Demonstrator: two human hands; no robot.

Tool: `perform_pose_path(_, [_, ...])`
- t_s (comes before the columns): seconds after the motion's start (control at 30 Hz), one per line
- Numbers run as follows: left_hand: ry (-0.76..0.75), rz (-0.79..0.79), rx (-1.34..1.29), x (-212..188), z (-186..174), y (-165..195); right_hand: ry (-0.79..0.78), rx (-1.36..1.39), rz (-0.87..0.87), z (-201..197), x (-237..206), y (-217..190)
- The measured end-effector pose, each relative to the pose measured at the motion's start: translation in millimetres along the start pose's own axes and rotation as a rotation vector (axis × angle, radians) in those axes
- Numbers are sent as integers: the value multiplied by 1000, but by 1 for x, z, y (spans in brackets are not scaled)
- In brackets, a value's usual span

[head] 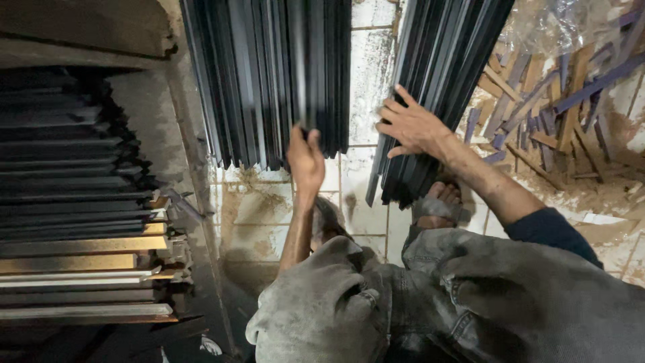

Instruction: The person gathers black picture frame moulding strips from piles on the floor, aligning them into a bundle by hand. They lift the bundle, carry it across the workshop, and place it onto a work table.

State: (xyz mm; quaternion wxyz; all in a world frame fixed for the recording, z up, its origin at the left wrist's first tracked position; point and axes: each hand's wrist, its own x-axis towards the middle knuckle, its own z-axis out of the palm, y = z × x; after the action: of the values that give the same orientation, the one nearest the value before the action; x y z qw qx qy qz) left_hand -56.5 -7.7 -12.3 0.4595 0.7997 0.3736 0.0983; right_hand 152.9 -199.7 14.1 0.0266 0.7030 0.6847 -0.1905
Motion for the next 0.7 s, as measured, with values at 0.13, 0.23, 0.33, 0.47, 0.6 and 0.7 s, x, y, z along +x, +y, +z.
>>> perform_pose_path(0.13, [213,127,206,14,-26,-3,-72,-37,14,-3,9,3])
perform_pose_path(0.23, [247,103,301,15,-34,6,-56,-51,-12,2,9,2])
perform_pose_path(0.33, [258,40,386,16,-41,16,-57,-56,-39,8,9,4])
perform_pose_path(0.47, [311,78,537,14,-46,20,-153,-134,-89,11,11,11])
perform_pose_path(0.6, [251,351,405,-9,-16,20,-171,-75,-112,13,13,17])
perform_pose_path(0.7, [-245,41,-83,-42,33,25,-129,-97,-111,15,12,20])
